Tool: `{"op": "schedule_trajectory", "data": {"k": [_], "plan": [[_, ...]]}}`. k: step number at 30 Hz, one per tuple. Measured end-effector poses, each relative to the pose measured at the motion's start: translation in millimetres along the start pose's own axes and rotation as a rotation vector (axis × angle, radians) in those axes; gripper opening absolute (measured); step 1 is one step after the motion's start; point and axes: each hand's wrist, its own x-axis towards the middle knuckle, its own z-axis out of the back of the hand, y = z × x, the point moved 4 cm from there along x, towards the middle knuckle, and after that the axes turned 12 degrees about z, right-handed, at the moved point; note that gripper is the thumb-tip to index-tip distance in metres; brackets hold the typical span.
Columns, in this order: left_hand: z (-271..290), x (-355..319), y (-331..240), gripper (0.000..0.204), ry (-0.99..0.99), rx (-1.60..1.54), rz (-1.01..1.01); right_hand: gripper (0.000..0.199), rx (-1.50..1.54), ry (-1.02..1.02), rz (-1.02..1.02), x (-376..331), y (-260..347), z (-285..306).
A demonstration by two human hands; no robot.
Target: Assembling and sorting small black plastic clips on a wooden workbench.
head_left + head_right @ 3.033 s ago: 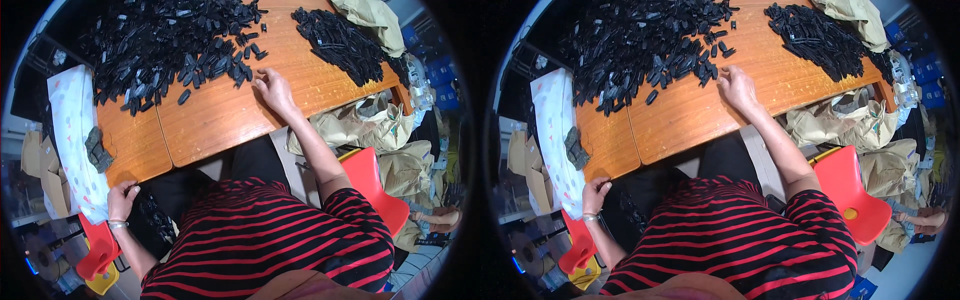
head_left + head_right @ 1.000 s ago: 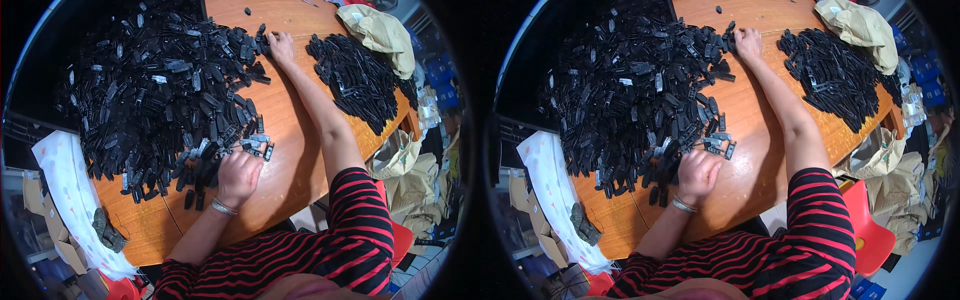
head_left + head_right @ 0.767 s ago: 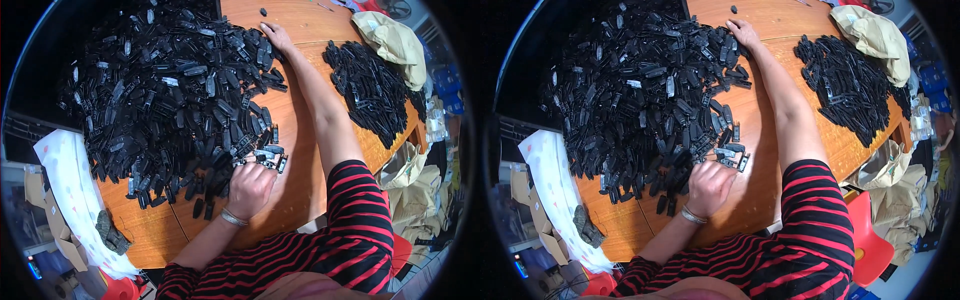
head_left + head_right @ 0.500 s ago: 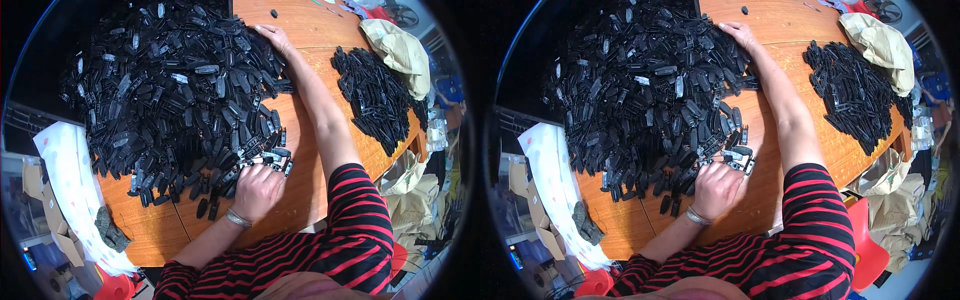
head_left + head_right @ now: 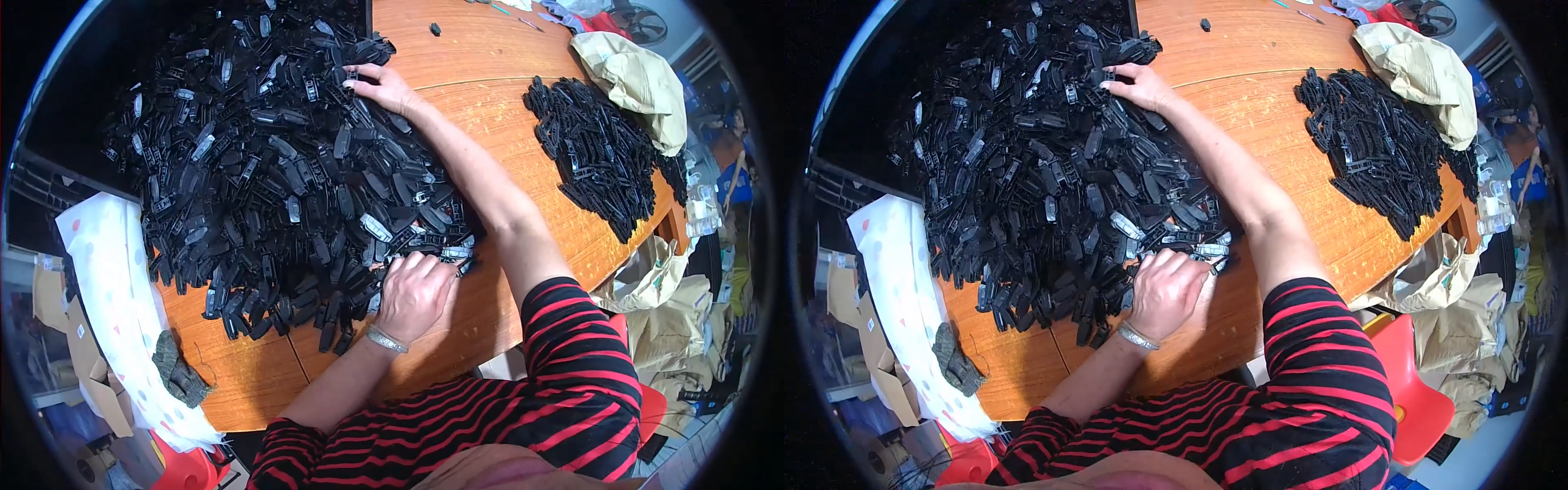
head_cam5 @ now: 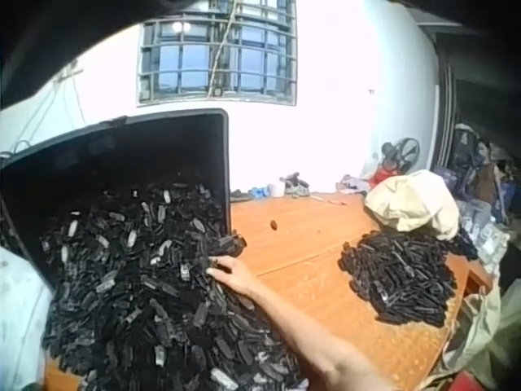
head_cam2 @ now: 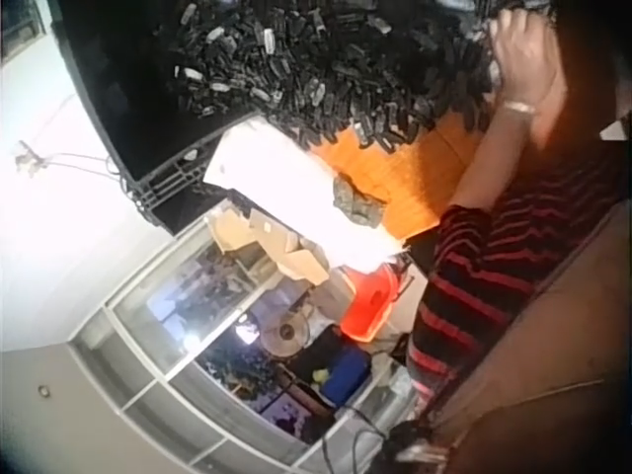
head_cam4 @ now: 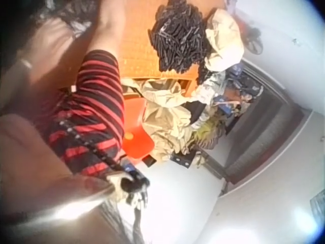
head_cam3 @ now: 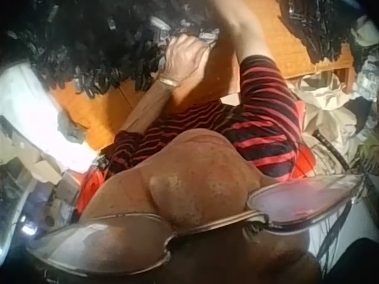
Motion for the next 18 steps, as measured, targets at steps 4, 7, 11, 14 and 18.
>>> {"op": "schedule_trajectory", "data": {"k": [4, 7, 11, 14, 18], "plan": [[2, -1, 4, 0.007, -0.013, 0.003, 0.011, 0.058, -0.382, 0.094, 0.142, 3, 53, -21], [-1, 1, 1, 0.007, 0.005, 0.000, 0.007, 0.070, -0.381, 0.125, 0.175, -4, 50, -18], [1, -3, 9, 0.007, 0.001, -0.004, 0.021, 0.070, -0.296, 0.304, 0.252, -12, 87, -26], [4, -3, 5, 0.007, 0.012, -0.005, 0.030, 0.041, -0.167, 0.260, 0.380, -2, 84, 3], [3, 0, 1, 0.008, 0.054, -0.020, 0.038, 0.037, -0.372, -0.309, -0.045, 38, -5, 70]]}}
